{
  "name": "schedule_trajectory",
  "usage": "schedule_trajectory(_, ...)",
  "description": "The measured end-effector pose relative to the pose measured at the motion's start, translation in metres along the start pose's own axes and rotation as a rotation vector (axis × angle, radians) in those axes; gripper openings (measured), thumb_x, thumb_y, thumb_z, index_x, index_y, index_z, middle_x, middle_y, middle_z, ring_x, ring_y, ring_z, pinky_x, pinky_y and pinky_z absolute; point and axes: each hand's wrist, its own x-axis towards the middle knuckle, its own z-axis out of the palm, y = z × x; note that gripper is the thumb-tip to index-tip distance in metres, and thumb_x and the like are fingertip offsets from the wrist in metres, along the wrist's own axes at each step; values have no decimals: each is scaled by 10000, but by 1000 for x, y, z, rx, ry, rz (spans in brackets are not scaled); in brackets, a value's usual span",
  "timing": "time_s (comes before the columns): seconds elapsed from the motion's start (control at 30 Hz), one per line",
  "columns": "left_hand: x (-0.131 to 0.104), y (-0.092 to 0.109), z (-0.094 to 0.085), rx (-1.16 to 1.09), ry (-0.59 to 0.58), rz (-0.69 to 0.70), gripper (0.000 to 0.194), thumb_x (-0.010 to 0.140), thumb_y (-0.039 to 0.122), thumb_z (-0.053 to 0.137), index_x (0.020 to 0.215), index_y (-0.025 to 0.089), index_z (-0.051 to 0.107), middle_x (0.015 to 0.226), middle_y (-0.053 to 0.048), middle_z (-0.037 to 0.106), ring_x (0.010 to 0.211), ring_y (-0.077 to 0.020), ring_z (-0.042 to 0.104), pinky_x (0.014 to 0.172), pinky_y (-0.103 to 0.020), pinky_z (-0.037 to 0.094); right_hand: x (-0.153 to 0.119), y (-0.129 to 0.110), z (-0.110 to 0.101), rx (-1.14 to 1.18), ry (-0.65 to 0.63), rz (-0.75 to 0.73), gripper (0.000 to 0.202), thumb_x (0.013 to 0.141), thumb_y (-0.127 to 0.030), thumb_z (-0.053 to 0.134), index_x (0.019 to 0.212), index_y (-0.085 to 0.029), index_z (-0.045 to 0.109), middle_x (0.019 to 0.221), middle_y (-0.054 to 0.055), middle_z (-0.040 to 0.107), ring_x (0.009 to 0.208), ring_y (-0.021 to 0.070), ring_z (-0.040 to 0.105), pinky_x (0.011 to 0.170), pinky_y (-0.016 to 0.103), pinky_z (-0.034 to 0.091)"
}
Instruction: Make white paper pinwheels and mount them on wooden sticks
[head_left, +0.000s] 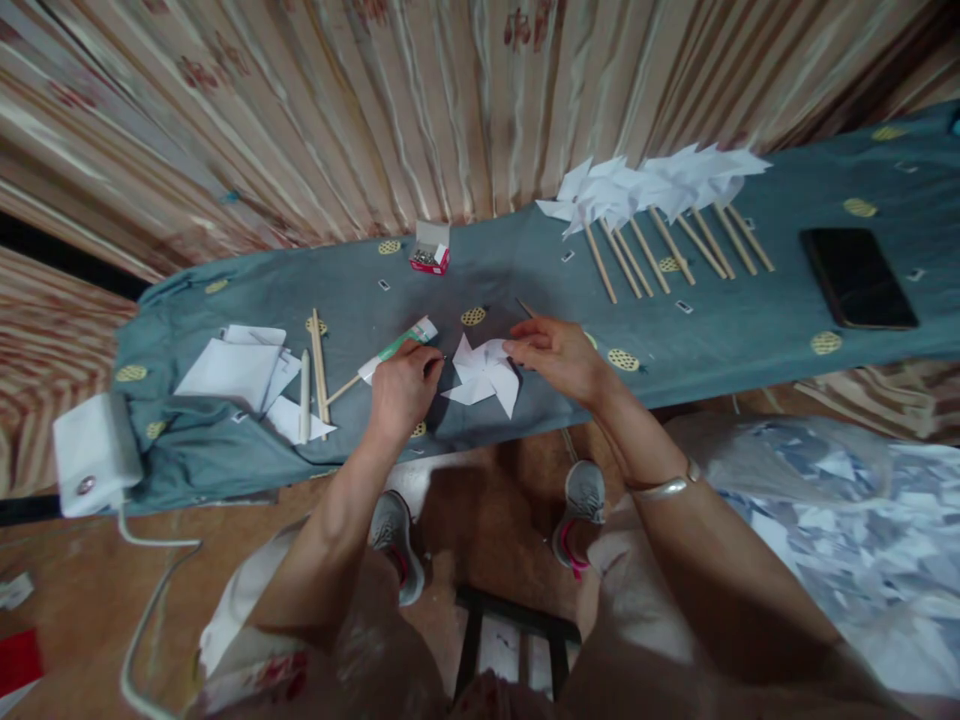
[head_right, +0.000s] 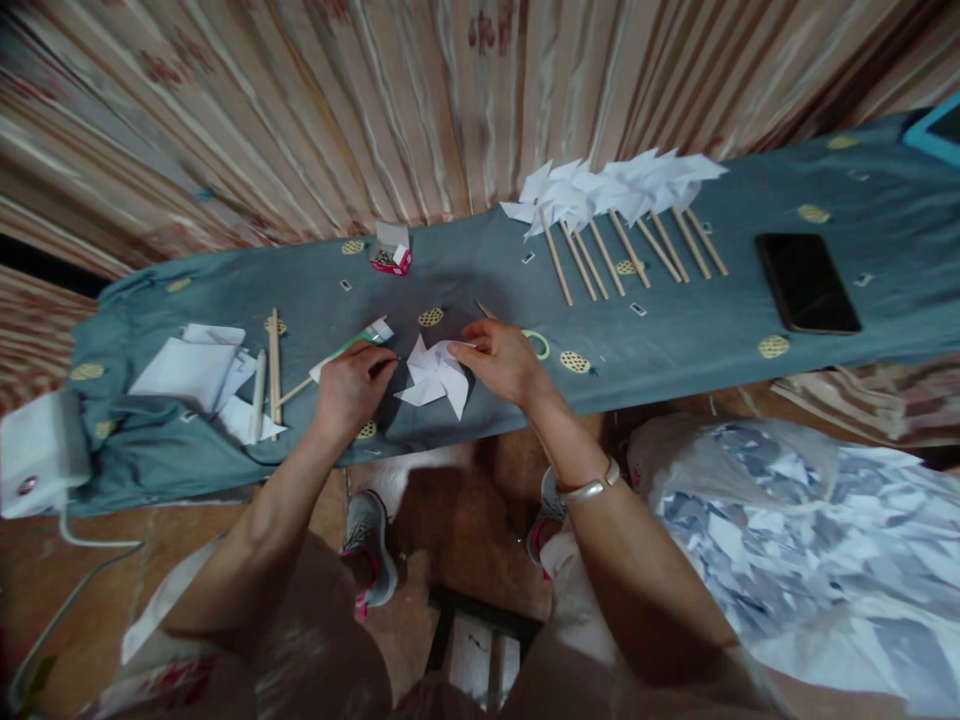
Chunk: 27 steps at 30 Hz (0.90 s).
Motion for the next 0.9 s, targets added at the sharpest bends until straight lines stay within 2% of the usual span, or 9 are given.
schedule_trajectory(0.13, 0, -1, 1, -14, 4, 18, 221, 898, 228, 551, 919, 179, 765, 970, -98, 738, 870, -234, 692, 799, -322, 524, -2, -2, -1, -8, -7, 31, 288, 808, -338, 738, 1024, -155, 680, 835, 76, 753, 792, 195, 710, 701, 299, 545)
schedule_trajectory(0.3, 1, 0, 6, -97, 34, 28, 234, 867, 208, 592, 1029, 144, 748, 1060, -124, 723, 925, -245, 688, 846, -334, 530, -2, -3, -1, -18, -16, 38, 305, 811, -323, 734, 1049, -140, 676, 876, 91, 757, 810, 200, 711, 730, 315, 550)
schedule_trajectory(0.57, 4, -1, 12, -141, 28, 57, 215, 880, 192, 556, 910, 170, 768, 947, -109, 721, 880, -233, 679, 835, -326, 525, 0, 6, 0, -12, -24, 27, 261, 810, -251, 703, 1053, -159, 672, 846, 63, 753, 789, 192, 718, 743, 329, 570)
schedule_trajectory(0.73, 2, -2, 11, -187, 38, 32, 217, 853, 198, 580, 983, 171, 751, 1014, -96, 718, 892, -223, 676, 848, -325, 536, -1, 7, 1, -78, -41, 13, 284, 760, -242, 739, 1028, -170, 678, 840, 63, 757, 838, 223, 724, 789, 362, 575)
schedule_trajectory(0.9, -4, 4, 11, -263, 50, 32, 245, 856, 191, 564, 1034, 146, 725, 1035, -91, 710, 847, -192, 671, 844, -316, 545, -4, 7, 8, -35, -45, -20, 323, 694, -188, 777, 1004, -194, 688, 916, 65, 766, 898, 239, 725, 831, 375, 574)
